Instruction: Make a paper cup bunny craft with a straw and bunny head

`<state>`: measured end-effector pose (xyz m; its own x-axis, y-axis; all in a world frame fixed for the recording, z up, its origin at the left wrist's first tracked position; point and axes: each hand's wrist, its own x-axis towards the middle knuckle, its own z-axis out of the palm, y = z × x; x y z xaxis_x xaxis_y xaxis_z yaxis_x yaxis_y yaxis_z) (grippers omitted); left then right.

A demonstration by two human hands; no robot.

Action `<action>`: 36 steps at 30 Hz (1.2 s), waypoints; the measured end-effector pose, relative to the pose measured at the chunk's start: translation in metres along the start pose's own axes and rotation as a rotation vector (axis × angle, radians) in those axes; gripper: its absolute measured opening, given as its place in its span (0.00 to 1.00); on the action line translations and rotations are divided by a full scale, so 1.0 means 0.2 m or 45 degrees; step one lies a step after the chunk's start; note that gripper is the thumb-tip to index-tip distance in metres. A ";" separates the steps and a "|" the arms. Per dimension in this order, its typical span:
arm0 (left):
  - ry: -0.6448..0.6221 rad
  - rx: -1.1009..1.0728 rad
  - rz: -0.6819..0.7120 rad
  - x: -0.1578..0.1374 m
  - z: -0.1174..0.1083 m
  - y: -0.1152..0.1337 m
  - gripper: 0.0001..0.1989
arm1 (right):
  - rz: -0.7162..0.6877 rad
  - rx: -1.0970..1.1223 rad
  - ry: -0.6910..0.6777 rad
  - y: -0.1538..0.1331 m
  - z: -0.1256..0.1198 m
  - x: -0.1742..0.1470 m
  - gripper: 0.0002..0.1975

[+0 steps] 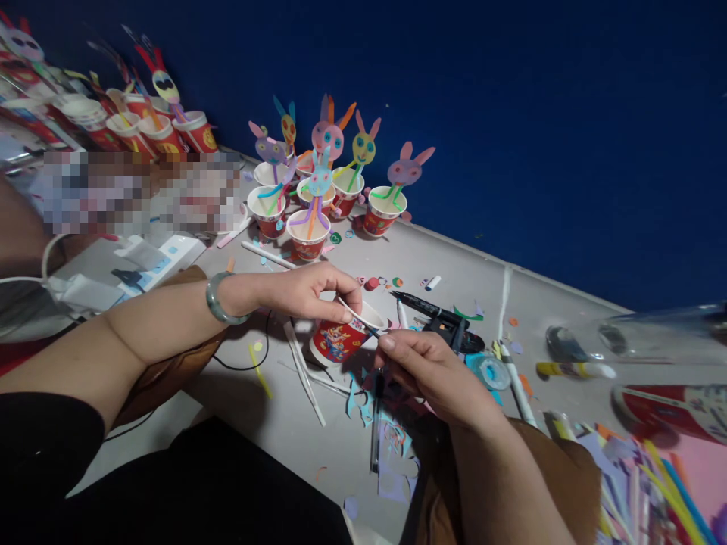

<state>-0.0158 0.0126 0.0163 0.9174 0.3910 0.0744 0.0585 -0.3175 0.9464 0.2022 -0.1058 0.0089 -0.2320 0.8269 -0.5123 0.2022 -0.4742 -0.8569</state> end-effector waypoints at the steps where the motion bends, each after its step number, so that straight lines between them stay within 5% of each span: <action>1: 0.003 -0.002 -0.004 0.00 0.00 0.00 0.06 | 0.003 0.003 -0.003 0.00 0.00 0.00 0.29; 18: 0.058 -0.055 -0.044 0.00 0.01 0.01 0.04 | -0.075 0.054 -0.032 0.05 0.00 0.02 0.26; 25: 0.099 -0.072 -0.032 0.00 0.01 0.01 0.03 | -0.249 -0.014 -0.076 0.06 0.01 0.02 0.25; 28: 0.161 -0.057 -0.019 0.01 0.02 0.00 0.03 | -0.452 -0.108 0.120 0.06 0.01 0.02 0.22; 33: 0.344 -0.054 0.006 0.02 0.07 -0.03 0.02 | -0.783 -0.399 0.799 0.06 0.10 0.02 0.11; 36: 0.378 -0.055 -0.007 0.02 0.10 -0.03 0.03 | -0.987 -0.648 1.054 0.09 0.15 0.02 0.06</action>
<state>-0.0045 -0.0018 0.0045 0.7613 0.6303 0.1521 0.0403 -0.2801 0.9591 0.1766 -0.1192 -0.0108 0.1774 0.8663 0.4670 0.6684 0.2423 -0.7033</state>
